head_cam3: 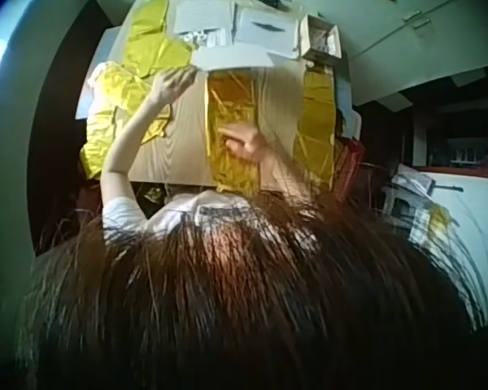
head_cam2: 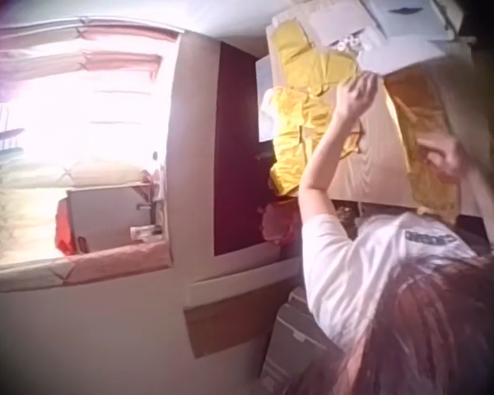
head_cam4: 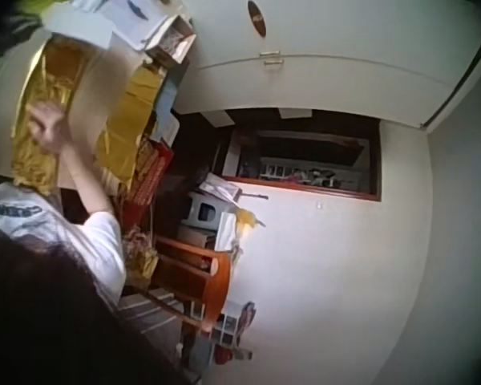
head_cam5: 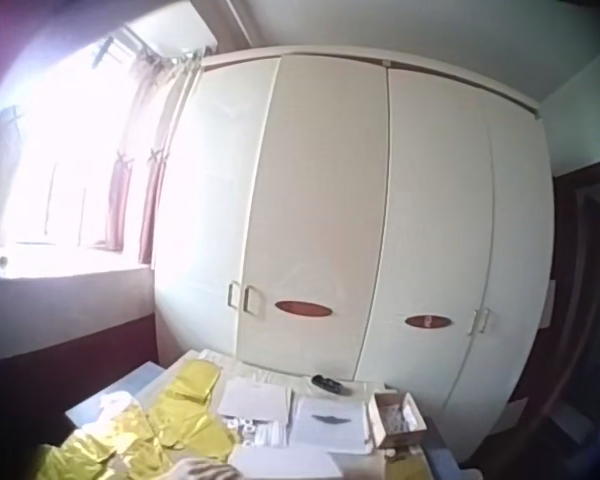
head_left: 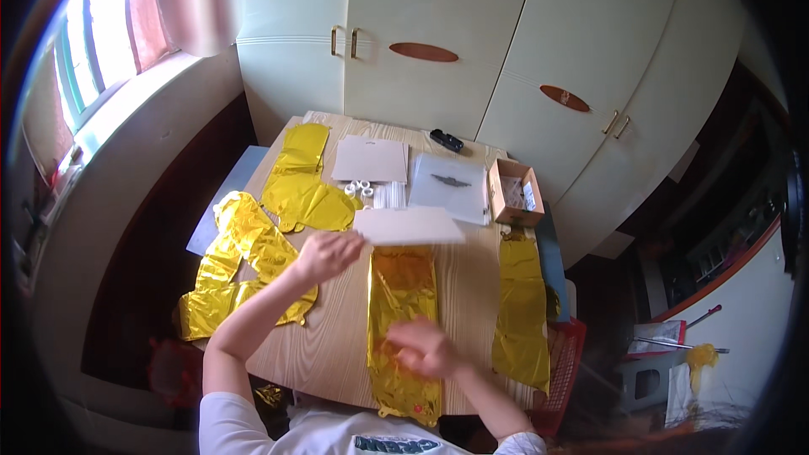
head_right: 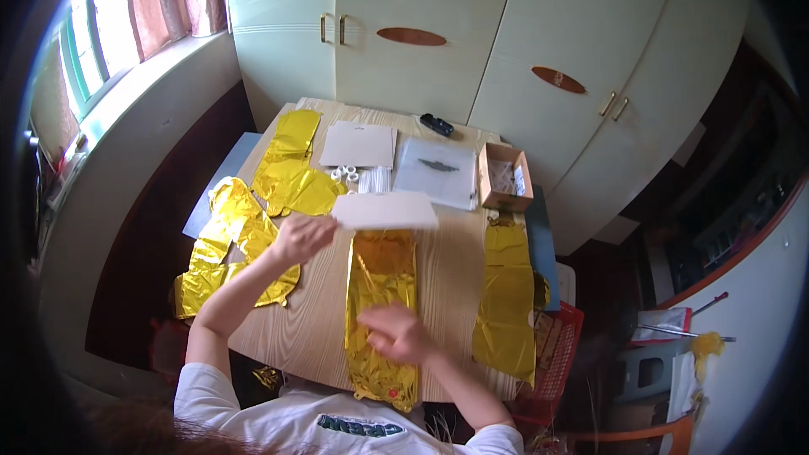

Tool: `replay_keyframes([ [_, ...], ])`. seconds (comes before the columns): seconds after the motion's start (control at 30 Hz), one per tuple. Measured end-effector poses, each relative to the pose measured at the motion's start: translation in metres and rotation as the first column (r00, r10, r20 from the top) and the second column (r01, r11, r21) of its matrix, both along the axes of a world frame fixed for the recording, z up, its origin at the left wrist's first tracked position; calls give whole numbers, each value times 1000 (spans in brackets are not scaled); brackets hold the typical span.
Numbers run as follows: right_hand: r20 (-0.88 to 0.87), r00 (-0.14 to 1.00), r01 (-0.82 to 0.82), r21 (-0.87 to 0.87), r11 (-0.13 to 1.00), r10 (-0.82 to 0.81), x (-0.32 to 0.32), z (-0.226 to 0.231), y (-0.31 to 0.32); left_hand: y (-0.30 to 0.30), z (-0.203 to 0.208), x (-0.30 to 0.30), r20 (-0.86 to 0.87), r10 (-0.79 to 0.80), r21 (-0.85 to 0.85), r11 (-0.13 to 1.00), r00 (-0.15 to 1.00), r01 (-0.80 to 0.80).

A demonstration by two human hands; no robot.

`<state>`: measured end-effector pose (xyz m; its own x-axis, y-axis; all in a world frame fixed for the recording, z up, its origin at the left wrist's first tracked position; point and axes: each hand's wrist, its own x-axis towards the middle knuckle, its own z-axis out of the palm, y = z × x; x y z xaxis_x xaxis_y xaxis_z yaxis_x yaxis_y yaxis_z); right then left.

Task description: Folding gold foil sheets into a specific shape using a template.

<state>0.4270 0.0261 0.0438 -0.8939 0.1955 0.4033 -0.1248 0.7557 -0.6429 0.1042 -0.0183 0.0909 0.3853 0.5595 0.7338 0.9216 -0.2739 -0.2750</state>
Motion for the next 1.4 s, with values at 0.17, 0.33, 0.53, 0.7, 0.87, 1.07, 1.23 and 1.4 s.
replay_keyframes([
  [0.17, -159, 809, 378, -597, 708, -566, 21, -10, 34, -81, -39, 62, -103, -74, -169, 984, 992, 56],
  [0.33, 46, 762, 614, -368, 698, -646, 36, -30, 53, -109, -55, 76, -30, -79, -344, 937, 996, 64],
  [0.53, -52, 813, 582, 52, 812, -579, 30, -42, 52, -116, -72, 68, 68, -113, -474, 870, 991, 132],
  [0.7, 114, 831, 552, -43, 833, -545, 19, -38, 47, -116, -74, 66, 106, -138, -535, 827, 985, 174],
  [0.87, 96, 847, 483, 270, 833, -522, 24, -51, 53, -114, -74, 65, 120, -183, -539, 813, 976, 219],
  [1.07, 184, 827, 469, 292, 833, -531, 24, -55, 51, -101, -71, 62, 278, -78, -549, 805, 957, 225],
  [1.23, 205, 812, 491, 266, 830, -546, 24, -50, 46, -53, -59, 60, 345, 127, -660, 737, 930, 145],
  [1.4, 145, 821, 503, 274, 820, -552, 27, -57, 47, -34, -71, 74, 308, 33, -707, 676, 951, 205],
])
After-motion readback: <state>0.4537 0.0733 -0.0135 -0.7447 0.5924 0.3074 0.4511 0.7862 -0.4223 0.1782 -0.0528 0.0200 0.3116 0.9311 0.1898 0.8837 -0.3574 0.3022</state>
